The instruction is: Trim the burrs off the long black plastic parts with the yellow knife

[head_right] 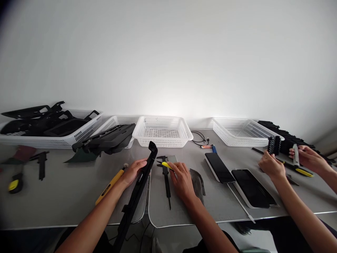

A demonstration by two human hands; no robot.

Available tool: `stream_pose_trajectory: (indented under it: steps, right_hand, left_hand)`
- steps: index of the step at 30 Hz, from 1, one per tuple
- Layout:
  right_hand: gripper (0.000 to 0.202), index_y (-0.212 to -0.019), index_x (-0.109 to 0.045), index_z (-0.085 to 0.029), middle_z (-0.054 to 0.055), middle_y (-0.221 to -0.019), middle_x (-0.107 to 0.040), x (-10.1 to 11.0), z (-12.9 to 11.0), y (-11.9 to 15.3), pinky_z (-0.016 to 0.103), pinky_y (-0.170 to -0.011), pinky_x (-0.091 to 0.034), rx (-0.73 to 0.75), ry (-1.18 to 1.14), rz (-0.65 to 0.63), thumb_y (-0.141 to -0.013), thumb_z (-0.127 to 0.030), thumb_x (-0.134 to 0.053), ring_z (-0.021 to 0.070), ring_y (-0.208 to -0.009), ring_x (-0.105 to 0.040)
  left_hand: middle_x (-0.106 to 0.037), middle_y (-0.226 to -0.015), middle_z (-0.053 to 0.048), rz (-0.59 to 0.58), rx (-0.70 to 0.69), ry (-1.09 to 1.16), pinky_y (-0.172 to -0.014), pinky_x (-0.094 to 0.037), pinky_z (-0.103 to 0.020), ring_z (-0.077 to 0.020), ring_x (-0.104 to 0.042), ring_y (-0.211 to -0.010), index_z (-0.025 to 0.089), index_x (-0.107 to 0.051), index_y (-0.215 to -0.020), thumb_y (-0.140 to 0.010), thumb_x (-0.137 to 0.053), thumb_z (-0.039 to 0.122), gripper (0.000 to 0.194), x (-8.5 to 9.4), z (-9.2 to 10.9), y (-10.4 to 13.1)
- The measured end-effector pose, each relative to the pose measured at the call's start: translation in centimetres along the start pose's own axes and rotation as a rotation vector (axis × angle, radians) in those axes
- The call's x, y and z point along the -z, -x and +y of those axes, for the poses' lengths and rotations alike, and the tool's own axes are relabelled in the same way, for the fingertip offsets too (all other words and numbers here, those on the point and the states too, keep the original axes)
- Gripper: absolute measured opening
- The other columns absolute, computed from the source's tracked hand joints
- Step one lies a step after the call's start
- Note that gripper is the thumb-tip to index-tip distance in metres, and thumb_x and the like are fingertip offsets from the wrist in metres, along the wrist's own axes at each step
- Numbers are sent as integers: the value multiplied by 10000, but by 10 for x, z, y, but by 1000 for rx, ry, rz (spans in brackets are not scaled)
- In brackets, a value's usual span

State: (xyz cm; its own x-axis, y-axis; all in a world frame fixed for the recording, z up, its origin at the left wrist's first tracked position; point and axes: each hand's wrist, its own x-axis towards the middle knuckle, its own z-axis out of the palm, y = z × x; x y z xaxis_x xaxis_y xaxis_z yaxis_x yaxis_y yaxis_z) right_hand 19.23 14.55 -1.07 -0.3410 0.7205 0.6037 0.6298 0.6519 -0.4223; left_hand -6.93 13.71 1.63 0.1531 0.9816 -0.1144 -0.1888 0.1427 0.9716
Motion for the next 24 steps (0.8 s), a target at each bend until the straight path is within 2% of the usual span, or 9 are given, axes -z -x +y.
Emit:
stream_pose_trajectory:
  steps: [5, 11, 15, 18, 24]
  right_hand:
    - [376, -1400, -648, -325, 74, -1150, -701, 2, -3, -1, 420, -911, -540, 9, -30, -41, -1078, -257, -466, 260, -1021, -617]
    - [344, -1380, -646, -309, 73, -1161, -700, 4, -3, -2, 426, -963, -528, -50, -33, -24, -1087, -278, -468, 264, -1056, -612]
    - [372, -1401, -637, -312, 69, -1131, -699, 3, -4, -3, 403, -923, -560, -6, -61, -80, -1070, -249, -480, 255, -1033, -626]
    - [377, -1399, -636, -316, 68, -1144, -699, 2, -4, -2, 402, -917, -570, 29, -85, -101, -1056, -240, -499, 258, -1051, -633]
    - [337, -1369, -646, -296, 75, -1152, -704, 2, 1, -1, 423, -950, -547, -57, -92, -42, -1074, -268, -486, 267, -1064, -623]
  left_hand:
    - [-716, -750, -19, 14, 6, 17, -608, -531, -284, -205, -687, -668, 136, -758, -1227, -798, -770, 559, 602, 0, 0, -1]
    - [-720, -748, -24, 21, 8, -19, -583, -520, -277, -218, -697, -688, 137, -740, -1258, -798, -771, 565, 629, 1, 2, -1]
    - [-718, -734, -28, 39, 9, -22, -574, -500, -268, -210, -681, -680, 125, -744, -1216, -807, -761, 616, 640, 0, 3, 1]
    - [-726, -777, -30, 52, 3, 5, -617, -533, -284, -214, -692, -715, 135, -746, -1168, -783, -787, 641, 637, -1, 4, 1]
    - [-750, -841, -50, 24, -4, 12, -634, -546, -292, -234, -716, -780, 150, -723, -1250, -789, -790, 651, 685, 0, 5, -1]
